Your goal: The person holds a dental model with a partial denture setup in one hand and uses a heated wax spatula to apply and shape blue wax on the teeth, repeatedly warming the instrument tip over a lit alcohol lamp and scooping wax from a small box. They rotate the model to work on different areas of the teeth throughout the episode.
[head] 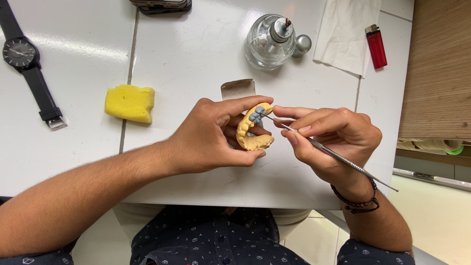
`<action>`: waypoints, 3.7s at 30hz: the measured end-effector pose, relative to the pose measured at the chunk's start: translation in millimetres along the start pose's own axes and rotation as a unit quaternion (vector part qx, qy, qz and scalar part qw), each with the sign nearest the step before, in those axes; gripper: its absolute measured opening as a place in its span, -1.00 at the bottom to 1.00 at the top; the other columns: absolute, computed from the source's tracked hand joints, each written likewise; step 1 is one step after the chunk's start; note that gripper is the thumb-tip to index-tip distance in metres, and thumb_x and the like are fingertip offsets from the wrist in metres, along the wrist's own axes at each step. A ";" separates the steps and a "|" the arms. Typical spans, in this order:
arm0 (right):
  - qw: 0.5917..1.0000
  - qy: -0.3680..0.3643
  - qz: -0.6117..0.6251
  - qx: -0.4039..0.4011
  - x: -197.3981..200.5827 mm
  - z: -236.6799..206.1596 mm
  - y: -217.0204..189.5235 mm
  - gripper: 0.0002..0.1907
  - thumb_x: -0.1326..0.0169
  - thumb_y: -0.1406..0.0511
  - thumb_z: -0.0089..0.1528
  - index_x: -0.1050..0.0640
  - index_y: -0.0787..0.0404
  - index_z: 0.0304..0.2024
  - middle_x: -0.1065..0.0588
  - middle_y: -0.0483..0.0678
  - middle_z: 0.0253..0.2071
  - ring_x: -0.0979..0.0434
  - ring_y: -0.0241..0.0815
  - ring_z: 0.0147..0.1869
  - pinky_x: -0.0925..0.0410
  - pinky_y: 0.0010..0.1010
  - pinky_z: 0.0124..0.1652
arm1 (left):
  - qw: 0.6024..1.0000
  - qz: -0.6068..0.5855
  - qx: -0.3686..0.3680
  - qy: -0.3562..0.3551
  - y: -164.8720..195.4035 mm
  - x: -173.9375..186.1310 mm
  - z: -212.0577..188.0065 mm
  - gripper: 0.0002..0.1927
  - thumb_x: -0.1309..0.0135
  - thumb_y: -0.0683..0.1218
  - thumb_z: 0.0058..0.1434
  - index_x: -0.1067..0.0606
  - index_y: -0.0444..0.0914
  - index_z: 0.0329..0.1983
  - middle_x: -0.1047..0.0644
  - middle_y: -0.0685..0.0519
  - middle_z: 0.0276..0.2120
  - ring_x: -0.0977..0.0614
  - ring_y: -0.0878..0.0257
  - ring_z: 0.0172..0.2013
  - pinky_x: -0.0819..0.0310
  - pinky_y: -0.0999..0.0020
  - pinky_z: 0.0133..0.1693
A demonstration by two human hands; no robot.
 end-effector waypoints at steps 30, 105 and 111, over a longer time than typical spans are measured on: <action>0.987 0.132 0.086 -0.035 4.9 0.1 7.1 -0.85 -0.15 0.45 0.33 -0.40 0.26 -0.21 -0.57 0.08 -0.31 -0.70 -0.13 -0.14 -0.65 -0.24 -0.11 | 1.000 -0.017 0.003 -0.004 -0.8 -0.4 -1.1 -0.22 -0.33 -0.18 0.17 -0.28 -0.26 0.45 -0.70 -0.03 -0.07 -0.74 0.27 0.06 -0.61 0.37 0.09; 0.968 -0.229 -0.046 -0.096 15.9 21.1 17.5 -0.72 -0.30 0.42 0.08 -0.44 0.15 -0.58 -0.61 -0.14 -0.52 -0.66 -0.36 -0.42 -0.42 -0.55 -0.39 | 0.979 -0.073 0.054 0.182 -0.3 12.6 8.2 -0.21 -0.22 -0.26 0.23 -0.13 -0.36 0.47 -0.64 -0.18 -0.06 -0.76 0.20 -0.07 -0.71 0.35 -0.04; 0.965 -0.237 -0.052 -0.104 16.8 18.7 19.7 -0.72 -0.31 0.40 0.11 -0.43 0.15 -0.57 -0.60 -0.16 -0.52 -0.65 -0.38 -0.44 -0.42 -0.54 -0.40 | 0.981 -0.059 0.051 0.176 -0.3 12.3 7.8 -0.22 -0.23 -0.25 0.24 -0.14 -0.35 0.47 -0.65 -0.17 -0.05 -0.76 0.21 -0.06 -0.70 0.36 -0.01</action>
Point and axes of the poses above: each hand's wrist, its own z-axis towards the middle knuckle, its own x-axis out of the back of the hand, y = z × x, the point moved 1 cm from there along z, towards the middle knuckle
